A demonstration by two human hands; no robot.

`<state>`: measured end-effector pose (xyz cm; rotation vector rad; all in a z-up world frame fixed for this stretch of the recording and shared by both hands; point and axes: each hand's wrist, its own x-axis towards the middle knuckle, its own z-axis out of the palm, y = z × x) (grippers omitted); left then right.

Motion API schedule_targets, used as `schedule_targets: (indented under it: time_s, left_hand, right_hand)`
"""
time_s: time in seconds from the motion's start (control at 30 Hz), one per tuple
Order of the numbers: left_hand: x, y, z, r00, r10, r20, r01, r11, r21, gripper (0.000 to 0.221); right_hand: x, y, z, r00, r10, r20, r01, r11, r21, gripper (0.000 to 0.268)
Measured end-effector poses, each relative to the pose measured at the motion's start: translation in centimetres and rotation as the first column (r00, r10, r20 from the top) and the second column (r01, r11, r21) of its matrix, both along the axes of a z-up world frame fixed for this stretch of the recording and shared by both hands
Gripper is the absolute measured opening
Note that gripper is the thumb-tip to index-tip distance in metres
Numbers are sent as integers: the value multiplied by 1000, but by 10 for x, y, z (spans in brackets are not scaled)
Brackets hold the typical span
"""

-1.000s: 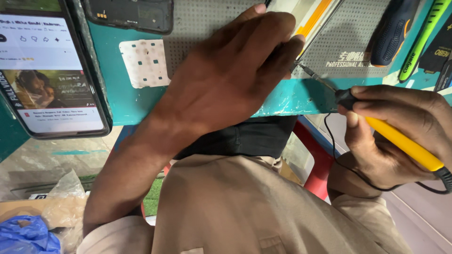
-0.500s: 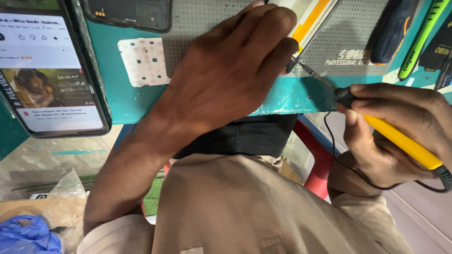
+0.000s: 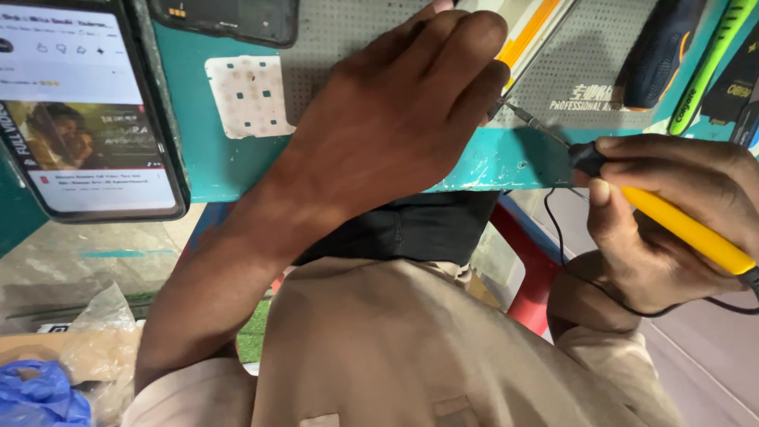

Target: The person uses a yellow-handled screwdriver to unscrew components from a disassembled smartphone placed on a workbench. They then switch to using tweezers to carefully remove small internal parts from the device's frame.

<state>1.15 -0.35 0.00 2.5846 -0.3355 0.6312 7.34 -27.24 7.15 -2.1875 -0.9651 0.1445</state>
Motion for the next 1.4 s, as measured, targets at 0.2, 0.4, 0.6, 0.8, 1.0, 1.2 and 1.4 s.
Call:
schedule_targets:
  time_s: [0.2, 0.4, 0.6, 0.8, 1.0, 1.2, 1.4]
  left_hand:
    - [-1, 3, 3, 998, 32, 55, -34, 999, 31, 14]
    - [0, 3, 4, 998, 28, 55, -32, 997, 67, 14]
    - [-1, 3, -2, 994, 32, 103, -38, 998, 59, 12]
    - [-3, 1, -1, 994, 59, 95, -61, 998, 25, 8]
    - [-3, 2, 3, 990, 74, 116, -78, 997, 28, 9]
    - [-2, 3, 4, 987, 79, 137, -88, 994, 60, 9]
    - [-1, 3, 6, 995, 51, 88, -58, 995, 78, 11]
  right_hand:
    - [10, -6, 1, 999, 42, -20, -43, 997, -59, 12]
    - [-4, 2, -5, 985, -88, -149, 106, 987, 118, 16]
    - [-3, 0, -11, 960, -168, -223, 208, 963, 169, 16]
    - [-4, -8, -13, 964, -121, -237, 169, 967, 192, 15]
    - [-7, -11, -16, 966, -129, -224, 175, 965, 197, 15]
    - [-5, -27, -17, 962, -170, -214, 230, 928, 294, 18]
    - [0, -24, -53, 987, -154, -41, 152, 834, 531, 31]
